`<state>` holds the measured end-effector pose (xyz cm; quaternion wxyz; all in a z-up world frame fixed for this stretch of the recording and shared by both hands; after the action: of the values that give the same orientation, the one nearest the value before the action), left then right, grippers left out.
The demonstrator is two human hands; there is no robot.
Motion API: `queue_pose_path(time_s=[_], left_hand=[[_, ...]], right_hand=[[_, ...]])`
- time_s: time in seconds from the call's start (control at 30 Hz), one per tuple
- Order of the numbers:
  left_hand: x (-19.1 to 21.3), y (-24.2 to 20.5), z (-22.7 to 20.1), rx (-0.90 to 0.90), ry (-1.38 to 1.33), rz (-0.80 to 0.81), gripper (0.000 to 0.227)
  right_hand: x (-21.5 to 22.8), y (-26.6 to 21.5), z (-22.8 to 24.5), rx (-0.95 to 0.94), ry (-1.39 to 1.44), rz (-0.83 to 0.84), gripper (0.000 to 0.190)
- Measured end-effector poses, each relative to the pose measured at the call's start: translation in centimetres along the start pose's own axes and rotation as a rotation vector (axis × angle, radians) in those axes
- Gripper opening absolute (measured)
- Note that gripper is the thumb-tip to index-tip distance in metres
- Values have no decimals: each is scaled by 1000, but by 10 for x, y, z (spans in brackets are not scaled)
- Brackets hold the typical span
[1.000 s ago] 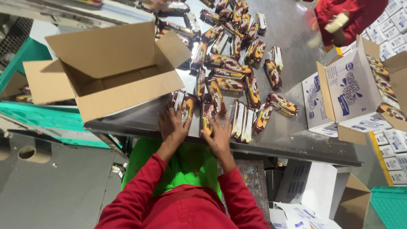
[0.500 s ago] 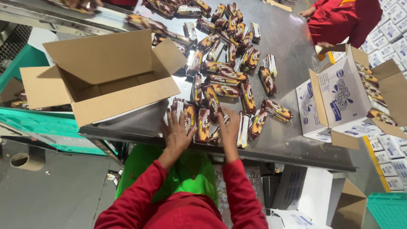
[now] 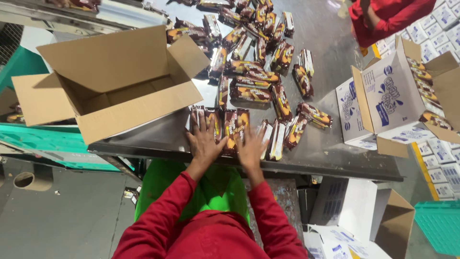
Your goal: The person packs individually wrapped snack bars from a metal table into cardboard boxes. They arrange the bars in rows and place them into open boxes, repeating the process as more bars arrive on the table.
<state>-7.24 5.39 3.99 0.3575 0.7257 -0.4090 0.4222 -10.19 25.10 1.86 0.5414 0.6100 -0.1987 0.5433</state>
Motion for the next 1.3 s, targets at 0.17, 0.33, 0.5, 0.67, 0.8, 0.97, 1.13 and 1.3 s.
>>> queue_pose_path(time_s=[0.17,0.33,0.5,0.67,0.8,0.97,1.13,1.3], left_hand=[[-7,0,3,-25,18,6,93],[-19,3,4,-25,-94,146,92],[-25,5,-10,-92,54,-20,92],[-32,24,41,81,-448,244,90],[-54,40,82,399,-457,454,78],[-24,32,65,150,-579,-103,83],[102,-52,39,98,-753,-436,74],[252,-58,49,-26,-790,-874,74]], right_hand=[[-14,-21,-67,-30,-4,3,44],[37,-10,-123,-362,-20,-72,60],[8,1,-74,-135,143,-104,62],[-2,2,-147,-337,601,-130,69],[-7,19,-156,-233,220,51,70],[1,12,-110,-198,316,-120,71],[107,-7,-55,-117,576,-500,78],[171,66,23,-35,1008,-670,97]])
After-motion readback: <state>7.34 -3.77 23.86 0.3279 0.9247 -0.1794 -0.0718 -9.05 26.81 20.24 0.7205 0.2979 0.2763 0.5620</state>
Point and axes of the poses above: each hand's wrist, its own y-axis towards the middle knuckle, its own x-axis out of the back of the hand, z = x × y, the point moved 9 cm from there along y, towards the middle knuckle, and after that the axes turned 11 degrees about x, right-handed, at the moved point
